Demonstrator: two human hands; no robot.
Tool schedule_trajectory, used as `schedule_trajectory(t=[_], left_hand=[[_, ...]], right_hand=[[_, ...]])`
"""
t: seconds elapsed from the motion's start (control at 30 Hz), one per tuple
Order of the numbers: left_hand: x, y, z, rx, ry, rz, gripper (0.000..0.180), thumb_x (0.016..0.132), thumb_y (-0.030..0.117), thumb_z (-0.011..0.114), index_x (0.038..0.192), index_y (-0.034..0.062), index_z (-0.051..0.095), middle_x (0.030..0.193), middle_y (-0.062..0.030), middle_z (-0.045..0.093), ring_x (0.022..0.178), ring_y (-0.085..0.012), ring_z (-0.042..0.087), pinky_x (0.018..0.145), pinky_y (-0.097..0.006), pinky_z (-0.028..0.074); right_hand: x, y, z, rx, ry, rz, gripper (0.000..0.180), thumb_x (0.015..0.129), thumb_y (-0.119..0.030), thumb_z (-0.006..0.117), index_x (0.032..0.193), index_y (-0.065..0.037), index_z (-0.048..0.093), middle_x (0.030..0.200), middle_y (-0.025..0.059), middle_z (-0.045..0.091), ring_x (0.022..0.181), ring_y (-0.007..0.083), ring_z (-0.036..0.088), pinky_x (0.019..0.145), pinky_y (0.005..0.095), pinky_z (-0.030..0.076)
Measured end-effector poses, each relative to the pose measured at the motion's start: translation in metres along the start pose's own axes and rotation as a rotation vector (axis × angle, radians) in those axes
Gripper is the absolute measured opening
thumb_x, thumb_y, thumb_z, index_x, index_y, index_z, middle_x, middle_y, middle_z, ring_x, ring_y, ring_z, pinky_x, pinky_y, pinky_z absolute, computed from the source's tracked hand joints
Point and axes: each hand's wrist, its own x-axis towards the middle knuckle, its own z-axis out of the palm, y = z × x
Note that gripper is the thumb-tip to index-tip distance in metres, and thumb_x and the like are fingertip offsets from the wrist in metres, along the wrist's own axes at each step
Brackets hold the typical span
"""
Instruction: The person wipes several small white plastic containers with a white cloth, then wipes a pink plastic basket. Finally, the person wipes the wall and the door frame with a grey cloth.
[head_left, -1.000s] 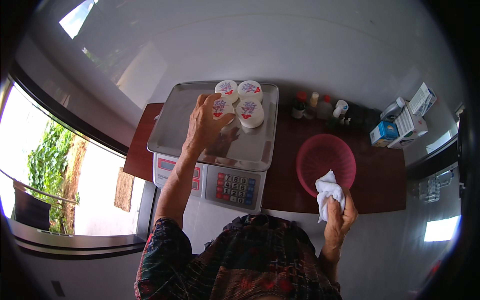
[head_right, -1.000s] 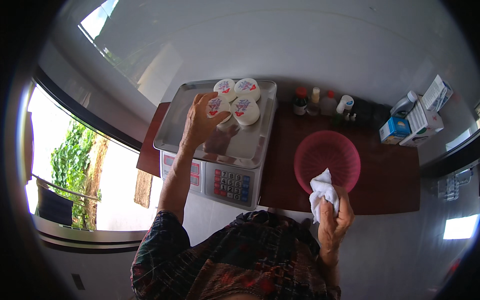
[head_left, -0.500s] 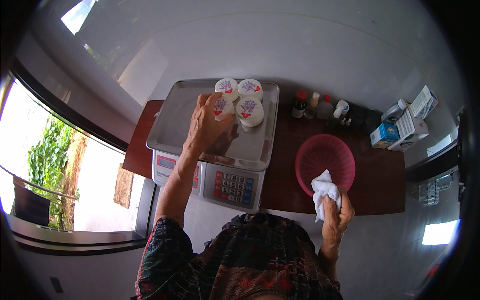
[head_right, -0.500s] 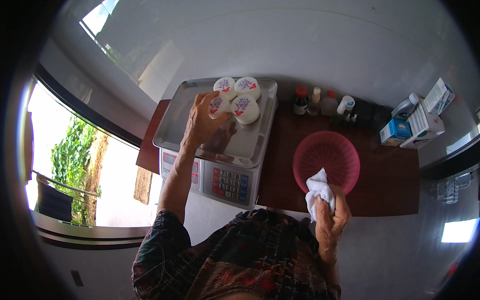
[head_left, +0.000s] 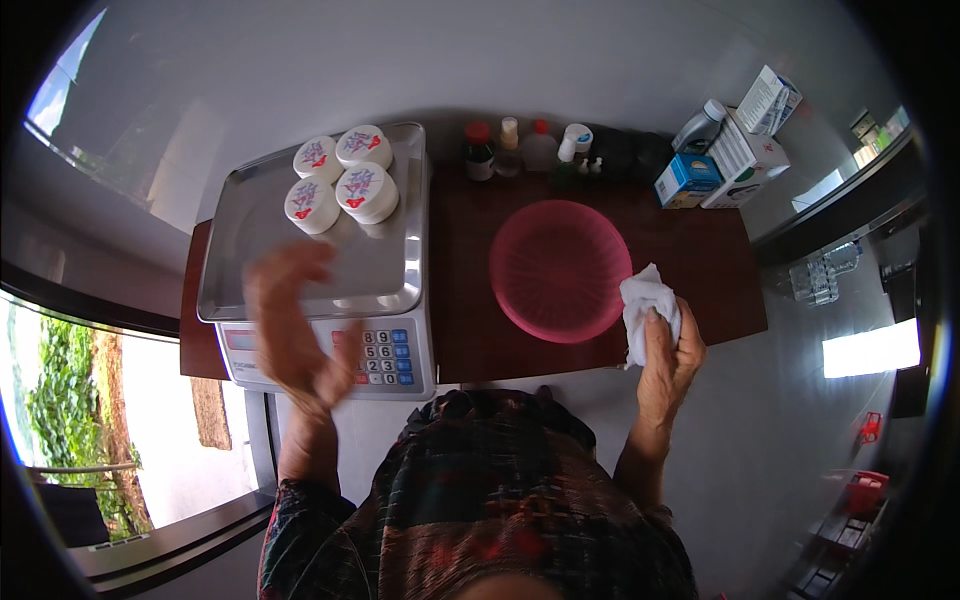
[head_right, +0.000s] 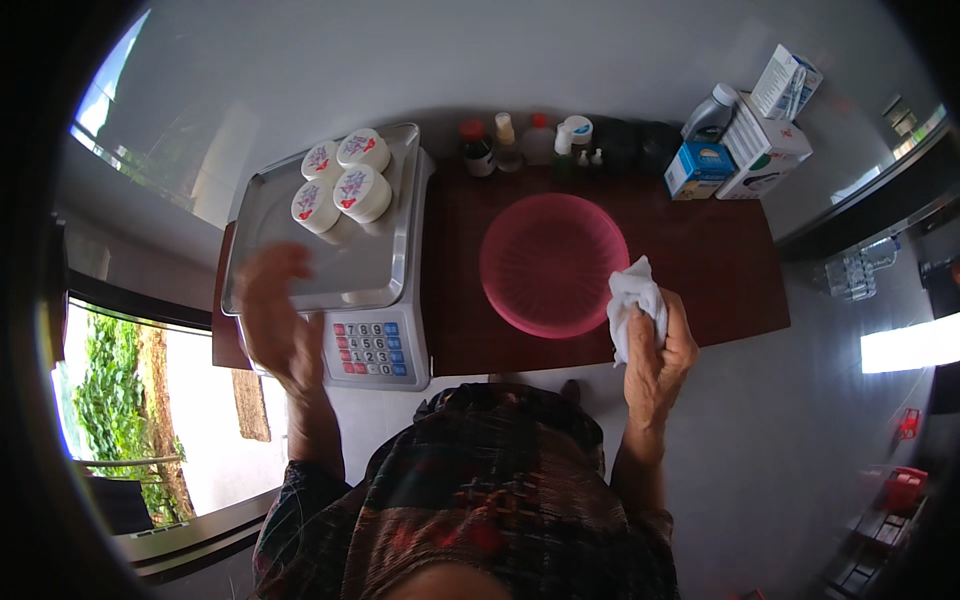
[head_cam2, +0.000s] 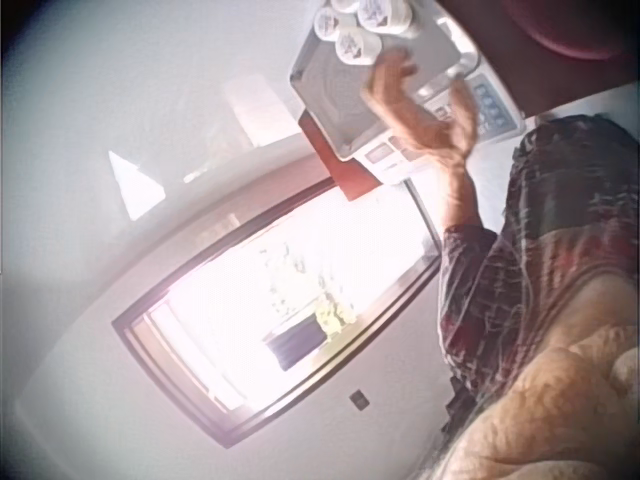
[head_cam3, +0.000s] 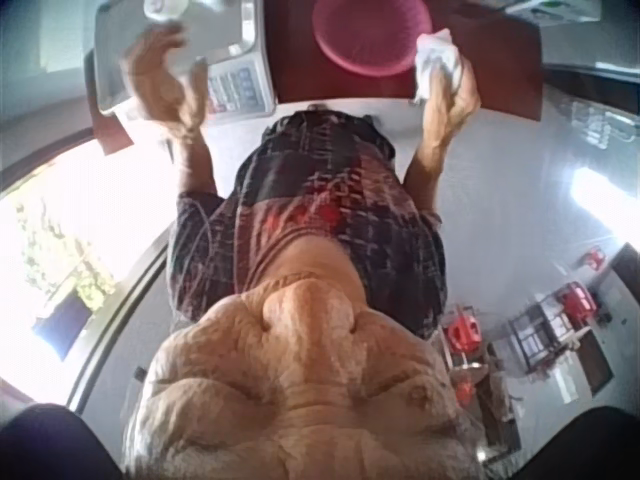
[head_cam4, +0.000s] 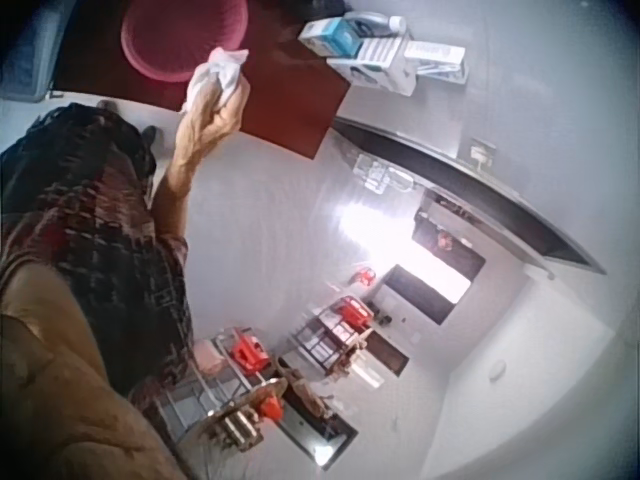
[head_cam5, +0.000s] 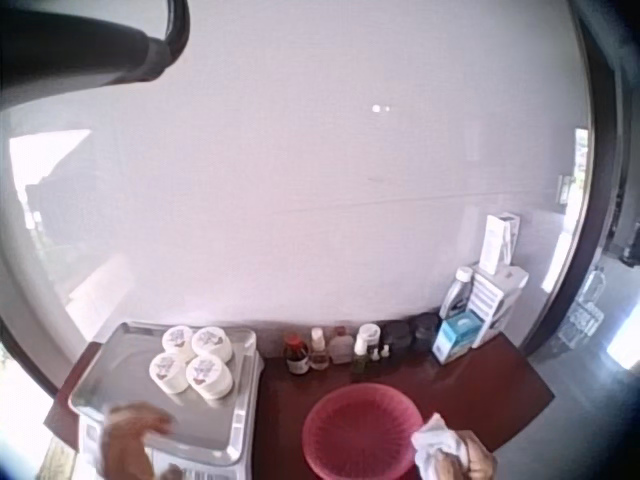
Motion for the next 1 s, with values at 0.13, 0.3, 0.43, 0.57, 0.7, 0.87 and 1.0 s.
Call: schedule_trajectory(t=[0.13,0.3,0.43,0.57,0.7,0.87,1.0], left_hand=[[-0.038,0.047,0.079,-0.208,-0.513,-0.392,0.083,0.074,0.024,0.077,0.137,0.0006,0.029,0.129,-0.0193,0.036,0.105,-0.0293,0.051,0.080,-0.037,0.050],[-0.078,0.021,0.133,-0.127,-0.266,-0.762,0.084,0.080,0.036,0.071,0.138,-0.0024,0.024,0.128,-0.0225,0.038,0.108,-0.0291,0.050,0.084,-0.036,0.048],[-0.065,0.010,0.159,-0.330,-0.310,-0.826,0.061,0.083,0.028,0.061,0.133,-0.0009,0.039,0.116,-0.0193,0.055,0.103,-0.0257,0.055,0.092,-0.034,0.044],[-0.067,0.005,0.183,-0.629,-0.127,-0.786,0.057,0.086,0.022,0.050,0.137,0.0020,0.034,0.116,-0.0144,0.055,0.108,-0.0227,0.052,0.093,-0.032,0.043],[-0.073,0.009,0.187,-0.564,-0.097,-0.623,0.058,0.087,0.019,0.051,0.140,0.0052,0.032,0.122,-0.0111,0.053,0.111,-0.0201,0.050,0.095,-0.031,0.041],[-0.078,0.016,0.190,-0.608,-0.099,-0.832,0.049,0.093,0.022,0.047,0.138,0.0052,0.036,0.124,-0.0123,0.052,0.115,-0.0213,0.048,0.100,-0.032,0.035],[-0.081,0.016,0.191,-0.507,-0.083,-0.766,0.046,0.096,0.026,0.046,0.136,0.0049,0.039,0.124,-0.0128,0.052,0.117,-0.0213,0.047,0.100,-0.033,0.035]], right_hand=[[0.013,0.029,0.005,-0.473,-0.068,-0.350,0.027,0.077,0.005,0.058,0.103,-0.002,0.061,0.097,0.0101,0.060,0.092,0.0266,0.056,0.074,0.0372,0.051],[0.013,0.038,0.008,-0.650,-0.247,-0.444,0.036,0.067,0.003,0.069,0.101,-0.005,0.062,0.101,0.0039,0.059,0.092,0.0262,0.055,0.073,0.0366,0.052],[0.010,0.043,0.004,-0.696,-0.340,-0.474,0.034,0.066,0.002,0.068,0.098,-0.007,0.064,0.098,0.0036,0.059,0.089,0.0265,0.054,0.072,0.0374,0.050],[0.009,0.043,-0.001,-0.726,-0.480,-0.460,0.026,0.067,-0.002,0.069,0.091,-0.008,0.063,0.088,0.0033,0.058,0.084,0.0260,0.054,0.067,0.0375,0.048],[0.034,0.040,0.010,-0.596,-0.261,-0.527,0.020,0.076,-0.006,0.067,0.095,-0.007,0.060,0.079,0.0062,0.052,0.076,0.0271,0.054,0.058,0.0374,0.049],[0.047,0.047,0.060,-0.718,-0.237,-0.415,0.046,0.074,-0.001,0.065,0.118,-0.003,0.050,0.112,0.0170,0.046,0.101,0.0363,0.047,0.082,0.0451,0.043],[0.030,0.046,0.071,-0.594,-0.405,-0.620,0.049,0.073,0.002,0.061,0.120,0.002,0.048,0.124,0.0210,0.040,0.112,0.0394,0.042,0.093,0.0462,0.039]])
